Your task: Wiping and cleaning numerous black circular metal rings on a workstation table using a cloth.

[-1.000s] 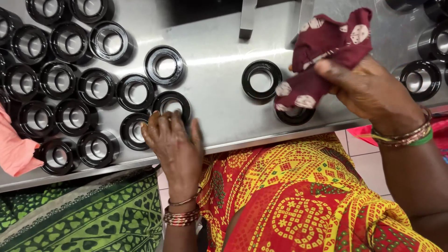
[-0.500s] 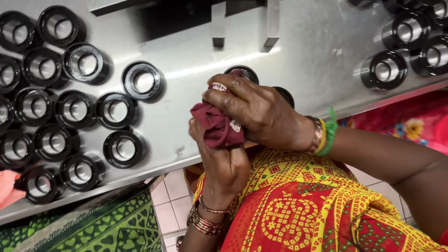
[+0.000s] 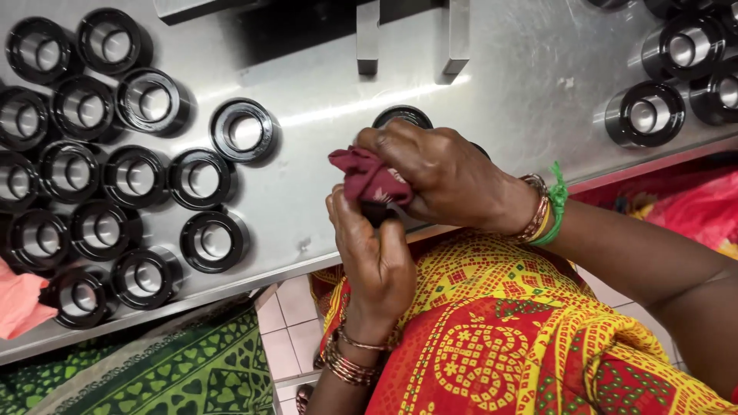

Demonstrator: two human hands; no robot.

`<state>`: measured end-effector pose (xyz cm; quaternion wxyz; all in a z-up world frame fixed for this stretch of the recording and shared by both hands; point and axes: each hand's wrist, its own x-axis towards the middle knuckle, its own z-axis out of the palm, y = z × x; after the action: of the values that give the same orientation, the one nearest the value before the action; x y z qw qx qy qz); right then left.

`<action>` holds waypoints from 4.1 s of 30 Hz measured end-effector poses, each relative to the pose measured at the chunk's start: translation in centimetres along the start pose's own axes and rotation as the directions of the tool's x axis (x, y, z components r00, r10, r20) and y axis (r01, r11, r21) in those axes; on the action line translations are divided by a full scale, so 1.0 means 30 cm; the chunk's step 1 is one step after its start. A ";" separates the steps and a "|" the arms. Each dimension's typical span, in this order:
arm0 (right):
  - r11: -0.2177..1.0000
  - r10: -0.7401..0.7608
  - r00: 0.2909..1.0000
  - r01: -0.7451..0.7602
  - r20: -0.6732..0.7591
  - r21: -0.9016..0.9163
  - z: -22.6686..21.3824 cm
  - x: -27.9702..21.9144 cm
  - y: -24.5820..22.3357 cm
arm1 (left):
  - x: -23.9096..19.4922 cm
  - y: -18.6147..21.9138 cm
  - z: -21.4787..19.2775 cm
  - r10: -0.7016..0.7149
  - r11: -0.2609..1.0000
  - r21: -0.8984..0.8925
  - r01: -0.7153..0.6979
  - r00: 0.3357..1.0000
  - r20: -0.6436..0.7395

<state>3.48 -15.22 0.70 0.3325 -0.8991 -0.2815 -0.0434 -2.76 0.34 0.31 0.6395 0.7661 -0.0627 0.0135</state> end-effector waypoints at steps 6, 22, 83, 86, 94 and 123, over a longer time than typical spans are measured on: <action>0.578 0.253 0.957 -0.266 0.140 0.772 0.091 -0.023 0.085 | 0.010 0.011 0.016 0.005 0.990 -0.142 -0.007 1.000 -0.013; -0.369 -0.022 0.816 -0.544 0.577 0.754 0.191 -0.189 0.191 | 0.022 -0.051 -0.026 -0.268 0.752 -0.605 0.263 0.960 0.085; 0.992 -0.088 0.994 0.082 -0.058 -0.097 0.038 0.026 0.021 | 0.030 0.005 -0.023 -0.049 0.983 -0.173 0.062 0.996 0.078; 0.928 0.197 0.980 -0.197 0.031 0.315 0.069 0.029 0.033 | 0.006 -0.013 -0.010 0.007 0.996 -0.094 -0.002 0.999 0.043; 0.992 0.041 0.999 -0.039 -0.015 0.124 0.028 0.016 0.019 | 0.042 0.025 -0.008 -0.093 0.930 -0.349 0.119 0.992 0.091; 0.330 0.771 0.581 -0.716 0.263 0.615 -0.165 -0.146 0.082 | 0.235 -0.201 -0.120 0.188 0.815 0.557 -0.161 0.982 0.010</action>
<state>1.66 -21.93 1.97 0.6216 -0.7407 0.1782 0.1824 5.13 4.36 -4.21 0.3870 0.9090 -0.1113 0.1071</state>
